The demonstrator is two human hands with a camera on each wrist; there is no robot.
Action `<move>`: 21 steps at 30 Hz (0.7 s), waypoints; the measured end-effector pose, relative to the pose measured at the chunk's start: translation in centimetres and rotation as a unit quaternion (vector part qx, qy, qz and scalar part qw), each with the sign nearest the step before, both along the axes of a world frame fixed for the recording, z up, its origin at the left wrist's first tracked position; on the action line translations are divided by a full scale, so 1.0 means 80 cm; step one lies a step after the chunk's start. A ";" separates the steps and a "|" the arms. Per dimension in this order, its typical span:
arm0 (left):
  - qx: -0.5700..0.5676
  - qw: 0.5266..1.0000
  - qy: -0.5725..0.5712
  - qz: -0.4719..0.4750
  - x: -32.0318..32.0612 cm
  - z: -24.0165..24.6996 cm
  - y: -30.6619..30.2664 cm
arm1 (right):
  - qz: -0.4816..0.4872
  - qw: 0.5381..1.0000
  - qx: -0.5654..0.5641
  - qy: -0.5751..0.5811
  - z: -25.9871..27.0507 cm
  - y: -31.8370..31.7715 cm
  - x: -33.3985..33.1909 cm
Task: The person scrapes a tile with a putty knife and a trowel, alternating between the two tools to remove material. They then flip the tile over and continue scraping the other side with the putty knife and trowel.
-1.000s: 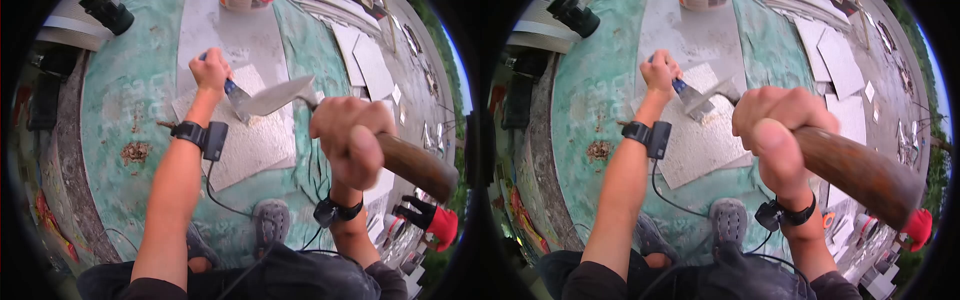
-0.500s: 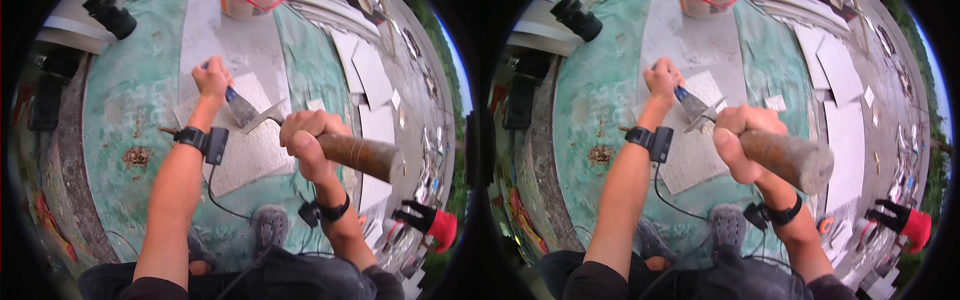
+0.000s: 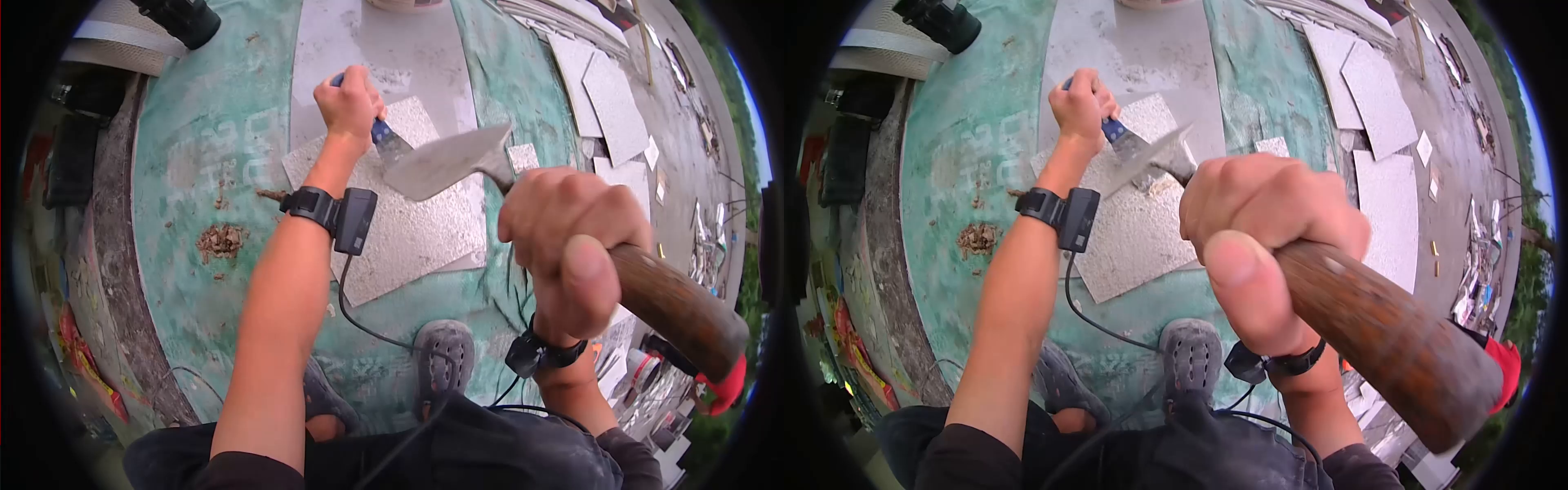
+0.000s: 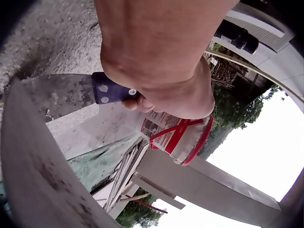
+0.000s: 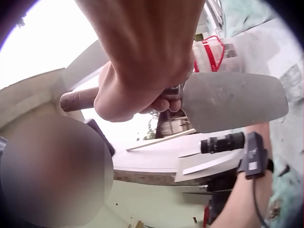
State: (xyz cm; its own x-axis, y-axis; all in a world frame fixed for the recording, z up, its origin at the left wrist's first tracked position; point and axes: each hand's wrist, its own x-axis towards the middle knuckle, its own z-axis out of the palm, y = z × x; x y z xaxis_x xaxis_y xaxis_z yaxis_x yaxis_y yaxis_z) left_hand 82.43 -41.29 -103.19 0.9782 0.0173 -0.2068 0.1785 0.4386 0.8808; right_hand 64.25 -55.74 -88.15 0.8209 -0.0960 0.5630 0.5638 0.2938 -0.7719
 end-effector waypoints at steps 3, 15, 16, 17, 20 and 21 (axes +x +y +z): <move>-0.014 1.000 0.000 -0.003 0.003 0.001 0.003 | -0.066 0.983 -0.169 0.001 -0.055 -0.008 0.011; -0.015 1.000 -0.003 0.002 0.018 0.009 0.002 | 0.007 0.994 -0.094 0.055 -0.060 -0.015 0.019; -0.009 1.000 -0.011 0.006 0.018 0.010 0.001 | 0.002 0.998 -0.058 0.032 -0.049 -0.013 0.021; -0.001 1.000 -0.004 0.001 0.008 0.005 -0.002 | -0.013 0.999 -0.021 0.024 -0.038 -0.012 0.010; -0.018 1.000 -0.005 -0.008 0.009 -0.004 0.003 | -0.019 1.000 0.007 -0.006 -0.010 -0.010 -0.003; -0.020 1.000 -0.008 -0.007 0.010 -0.002 0.002 | -0.025 0.999 -0.007 -0.019 -0.016 -0.011 0.003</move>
State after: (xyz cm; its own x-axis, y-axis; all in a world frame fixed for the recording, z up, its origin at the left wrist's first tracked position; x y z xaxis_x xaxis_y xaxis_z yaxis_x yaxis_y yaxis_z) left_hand 83.24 -41.11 -103.38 0.9815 -0.0052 -0.1915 0.1713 0.4711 0.8653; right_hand 64.48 -56.64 -89.46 0.7928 -0.1284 0.5958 0.6071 0.2537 -0.7531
